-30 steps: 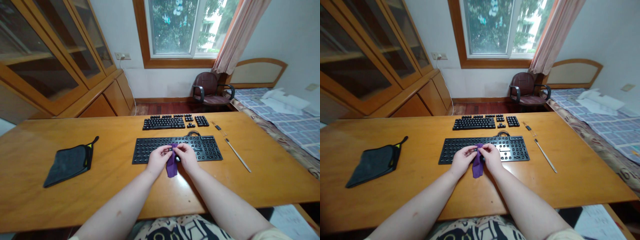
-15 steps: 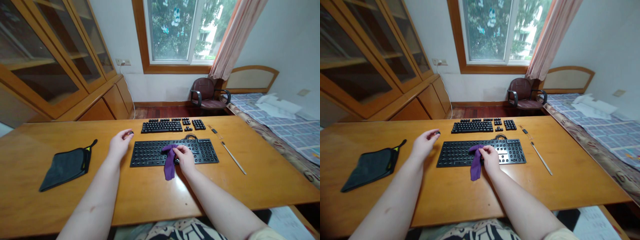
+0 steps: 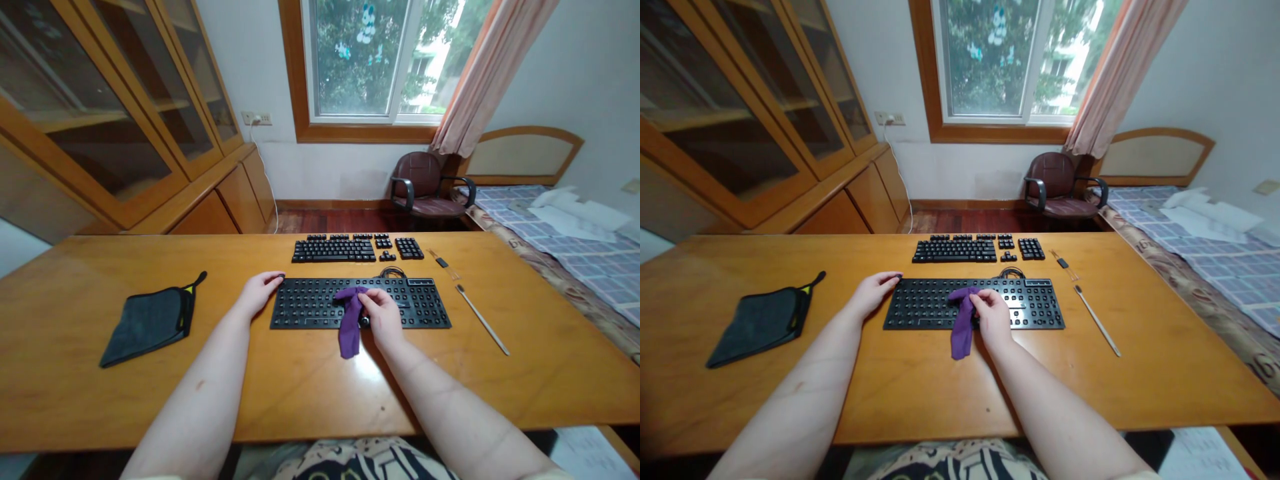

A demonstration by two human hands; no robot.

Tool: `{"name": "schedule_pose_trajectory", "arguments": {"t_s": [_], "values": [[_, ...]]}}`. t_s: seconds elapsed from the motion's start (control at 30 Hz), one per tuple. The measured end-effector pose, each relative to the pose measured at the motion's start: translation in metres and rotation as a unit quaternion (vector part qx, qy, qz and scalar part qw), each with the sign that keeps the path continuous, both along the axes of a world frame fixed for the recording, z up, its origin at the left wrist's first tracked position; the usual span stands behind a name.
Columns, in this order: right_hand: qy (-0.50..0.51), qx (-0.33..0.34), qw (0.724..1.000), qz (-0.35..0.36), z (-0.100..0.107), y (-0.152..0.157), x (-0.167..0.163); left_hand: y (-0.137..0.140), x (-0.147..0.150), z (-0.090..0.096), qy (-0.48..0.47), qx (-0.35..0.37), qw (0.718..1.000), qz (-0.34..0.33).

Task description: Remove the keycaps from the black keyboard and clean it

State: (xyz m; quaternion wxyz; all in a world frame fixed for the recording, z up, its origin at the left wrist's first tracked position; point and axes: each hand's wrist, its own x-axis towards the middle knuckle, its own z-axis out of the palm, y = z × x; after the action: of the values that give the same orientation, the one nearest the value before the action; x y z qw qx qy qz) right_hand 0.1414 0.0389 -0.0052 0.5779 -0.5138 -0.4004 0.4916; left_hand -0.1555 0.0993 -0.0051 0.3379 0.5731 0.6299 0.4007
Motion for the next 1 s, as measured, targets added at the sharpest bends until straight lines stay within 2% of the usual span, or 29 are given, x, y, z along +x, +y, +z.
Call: {"name": "schedule_pose_trajectory", "arguments": {"t_s": [0.27, 1.0], "values": [[0.002, 0.003, 1.000, -0.005, -0.003, 0.001, 0.000, 0.005, -0.004, -0.011, 0.024, -0.012, 1.000, -0.011], [0.009, -0.002, 1.000, -0.002, -0.001, -0.001, 0.000, 0.006, -0.010, -0.013, 0.028, -0.022, 0.999, -0.027]]}}
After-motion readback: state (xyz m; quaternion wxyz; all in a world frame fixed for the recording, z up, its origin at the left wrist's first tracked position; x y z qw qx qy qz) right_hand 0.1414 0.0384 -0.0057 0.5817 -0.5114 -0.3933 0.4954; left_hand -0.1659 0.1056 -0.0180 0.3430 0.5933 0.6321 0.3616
